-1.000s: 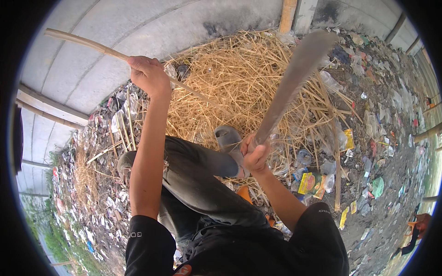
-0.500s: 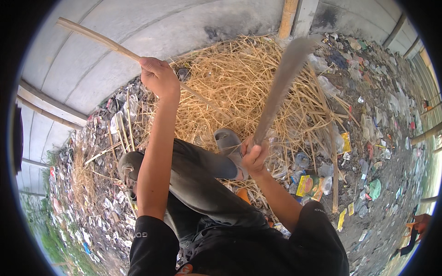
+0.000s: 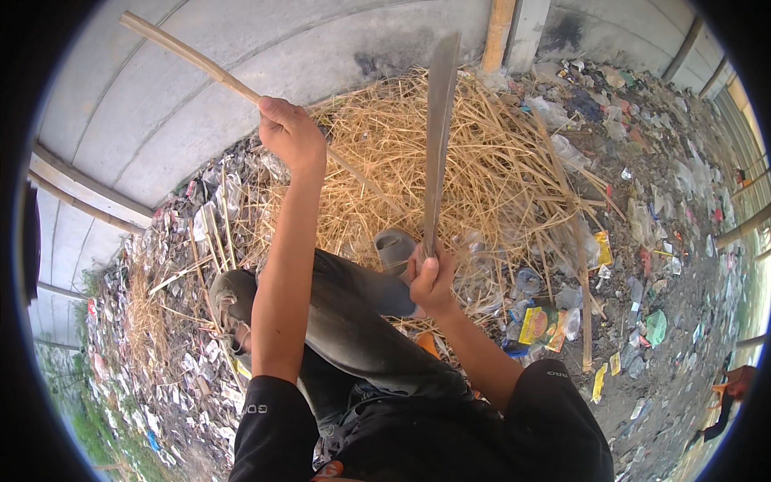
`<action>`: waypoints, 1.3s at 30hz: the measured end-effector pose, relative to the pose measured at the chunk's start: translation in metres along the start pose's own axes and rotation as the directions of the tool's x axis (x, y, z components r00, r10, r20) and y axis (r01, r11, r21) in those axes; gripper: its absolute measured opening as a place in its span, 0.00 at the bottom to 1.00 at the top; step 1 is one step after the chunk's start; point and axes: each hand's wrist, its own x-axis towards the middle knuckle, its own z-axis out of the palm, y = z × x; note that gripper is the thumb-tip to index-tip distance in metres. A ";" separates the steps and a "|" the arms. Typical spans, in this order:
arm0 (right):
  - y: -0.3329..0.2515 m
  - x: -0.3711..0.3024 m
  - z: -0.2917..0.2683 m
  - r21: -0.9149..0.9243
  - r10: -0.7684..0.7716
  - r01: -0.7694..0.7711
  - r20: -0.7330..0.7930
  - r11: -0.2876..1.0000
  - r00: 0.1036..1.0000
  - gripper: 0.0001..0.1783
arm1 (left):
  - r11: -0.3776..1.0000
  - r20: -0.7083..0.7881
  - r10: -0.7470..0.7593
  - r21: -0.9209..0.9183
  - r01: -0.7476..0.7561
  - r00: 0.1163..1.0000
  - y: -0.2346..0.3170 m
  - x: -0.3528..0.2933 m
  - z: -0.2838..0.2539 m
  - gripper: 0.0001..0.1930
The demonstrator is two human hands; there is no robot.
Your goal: The person sits on a bed of straw and uses a blue utility knife to shave the surface of a long, thin bamboo stick. They hold the stick with their left hand and scrape along its length with the knife in their right hand, removing thin strips of material.
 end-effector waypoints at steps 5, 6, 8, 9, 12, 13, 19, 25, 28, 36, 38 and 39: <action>0.137 -0.029 -0.044 -0.430 0.790 -0.781 -0.212 0.453 0.575 0.36 | 1.000 0.040 0.018 0.007 -0.018 0.999 -0.005 -0.003 -0.002 0.32; 0.135 -0.026 -0.039 -0.402 0.743 -0.747 -0.205 0.529 0.637 0.36 | 1.000 0.028 0.015 -0.004 -0.015 1.000 -0.006 0.000 -0.008 0.32; 0.130 -0.019 -0.031 -0.341 0.631 -0.660 -0.208 0.669 0.747 0.35 | 0.999 0.006 0.005 -0.033 -0.004 1.000 -0.009 0.006 -0.016 0.32; 0.112 -0.025 -0.020 -0.324 0.591 -0.609 -0.164 0.724 0.790 0.34 | 0.997 0.020 0.004 -0.079 -0.003 1.000 -0.008 0.013 -0.026 0.33; 0.037 0.018 0.001 -0.291 0.331 -0.332 -0.055 0.897 0.942 0.31 | 0.999 -0.054 -0.030 -0.033 0.028 0.998 -0.013 0.022 -0.035 0.33; 0.026 0.022 0.001 -0.309 0.229 -0.225 -0.026 0.924 0.973 0.30 | 0.999 -0.074 -0.046 0.024 0.048 0.996 -0.001 0.017 -0.036 0.32; 0.008 0.008 -0.015 -0.558 -0.008 0.098 0.161 0.824 0.987 0.27 | 0.971 -0.127 -0.069 -0.238 0.037 0.990 0.090 0.036 -0.075 0.31; 0.114 0.010 -0.102 -0.675 0.491 -0.515 -0.251 0.529 0.834 0.37 | 0.874 -0.109 0.153 -0.450 -0.186 0.982 0.212 0.089 -0.165 0.28; 0.121 -0.009 -0.126 -0.570 0.377 -0.491 -0.314 0.659 0.871 0.39 | 0.745 0.046 0.212 -0.655 -0.131 0.976 0.232 0.119 -0.230 0.28; 0.024 0.008 -0.103 -0.008 0.452 -0.464 -0.209 0.886 0.867 0.28 | 0.410 0.151 0.184 -0.910 0.063 0.971 0.209 0.122 -0.301 0.22; 0.006 0.015 -0.091 0.111 0.455 -0.441 -0.176 0.890 0.873 0.26 | 0.371 0.114 0.155 -0.927 0.049 0.981 0.208 0.122 -0.319 0.22; -0.003 0.019 -0.086 0.169 0.456 -0.431 -0.160 0.886 0.875 0.25 | 0.340 0.121 0.148 -0.938 0.064 0.982 0.206 0.122 -0.330 0.22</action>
